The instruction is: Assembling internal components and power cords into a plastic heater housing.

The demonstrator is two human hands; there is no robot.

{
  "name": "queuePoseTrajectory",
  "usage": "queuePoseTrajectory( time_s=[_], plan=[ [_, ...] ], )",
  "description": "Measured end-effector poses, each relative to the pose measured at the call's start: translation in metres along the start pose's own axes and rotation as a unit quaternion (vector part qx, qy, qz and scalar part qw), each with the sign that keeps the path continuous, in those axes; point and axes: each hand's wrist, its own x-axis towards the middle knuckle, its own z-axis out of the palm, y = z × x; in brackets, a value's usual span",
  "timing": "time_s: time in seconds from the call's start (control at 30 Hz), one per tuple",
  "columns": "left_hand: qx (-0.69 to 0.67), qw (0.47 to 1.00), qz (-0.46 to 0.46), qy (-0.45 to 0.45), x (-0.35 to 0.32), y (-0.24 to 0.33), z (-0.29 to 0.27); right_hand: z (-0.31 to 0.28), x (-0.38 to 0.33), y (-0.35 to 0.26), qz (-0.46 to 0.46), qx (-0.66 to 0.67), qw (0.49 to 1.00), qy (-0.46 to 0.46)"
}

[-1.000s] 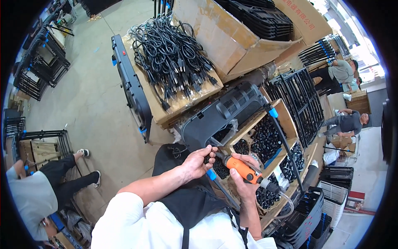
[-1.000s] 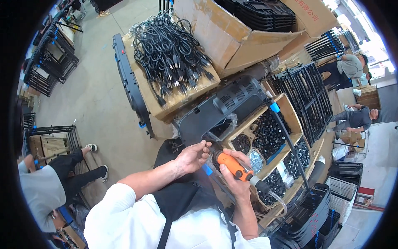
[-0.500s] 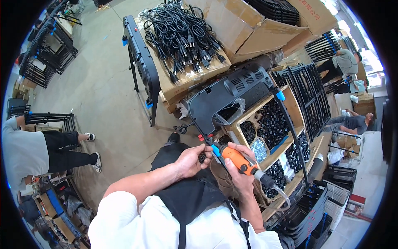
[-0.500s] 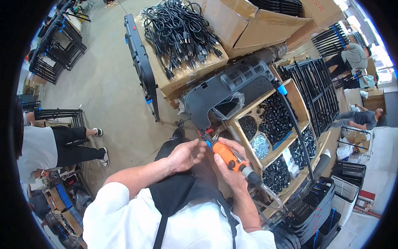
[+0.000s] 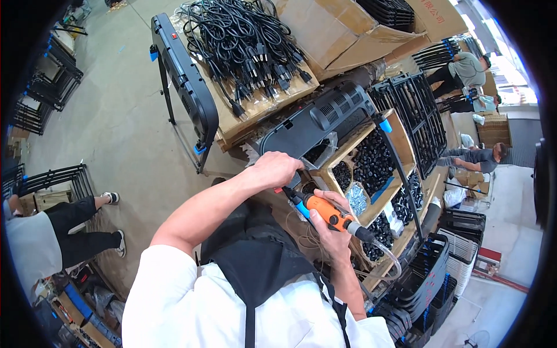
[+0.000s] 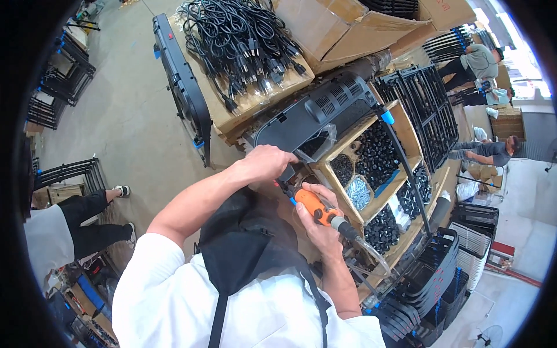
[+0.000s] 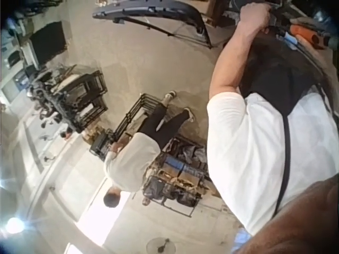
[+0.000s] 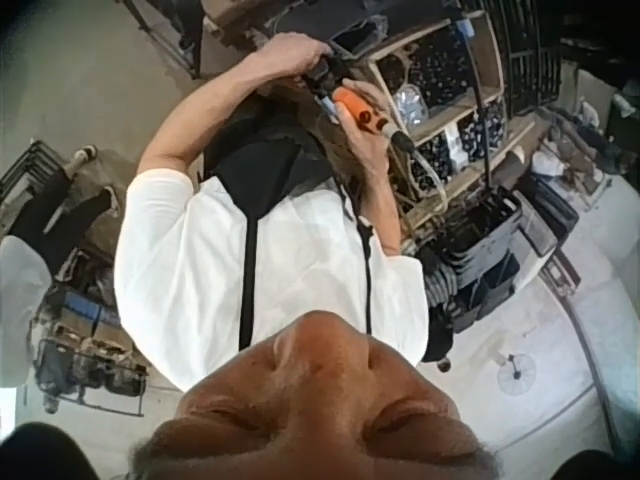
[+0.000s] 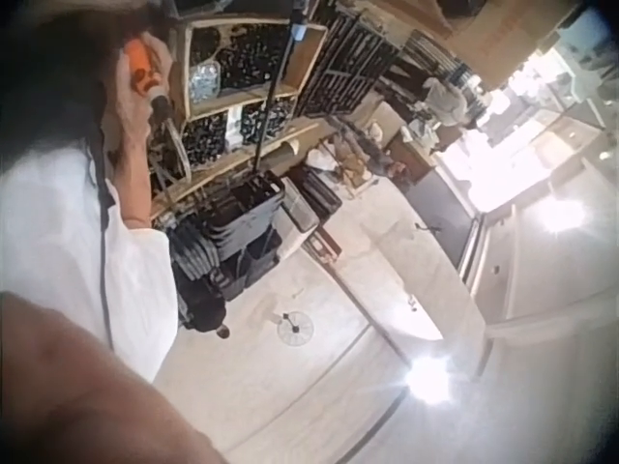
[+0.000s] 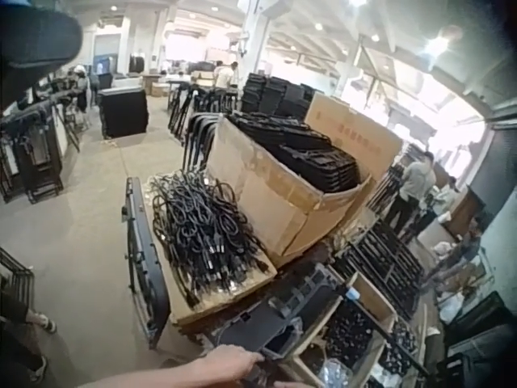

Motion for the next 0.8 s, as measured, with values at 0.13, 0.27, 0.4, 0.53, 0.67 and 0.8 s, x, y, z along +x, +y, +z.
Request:
queuePoseTrajectory(
  time_s=[0.13, 0.27, 0.4, 0.53, 0.67, 0.8],
  plan=[
    [0.095, 0.994, 0.045, -0.037, 0.003, -0.011, 0.002, 0.009, 0.003, -0.001, 0.01, -0.014, 1.0, 0.009],
    [0.089, 0.994, 0.032, -0.059, 0.004, -0.01, -0.001, 0.016, 0.008, 0.003, -0.006, -0.07, 0.997, -0.015],
    [0.062, 0.996, 0.025, -0.053, 0.001, -0.021, 0.005, 0.023, 0.015, -0.012, 0.0, -0.146, 0.989, -0.034],
    [-0.567, 0.815, -0.117, -0.028, -0.026, -0.04, 0.005, 0.023, 0.021, -0.013, -0.013, -0.181, 0.981, -0.062],
    [-0.742, 0.654, -0.146, 0.023, -0.063, -0.034, 0.019, 0.021, 0.022, -0.008, -0.017, -0.166, 0.984, -0.066],
    [-0.763, 0.629, -0.149, 0.014, -0.084, -0.032, 0.05, 0.018, 0.024, -0.001, -0.019, -0.143, 0.986, -0.08]
  ],
)
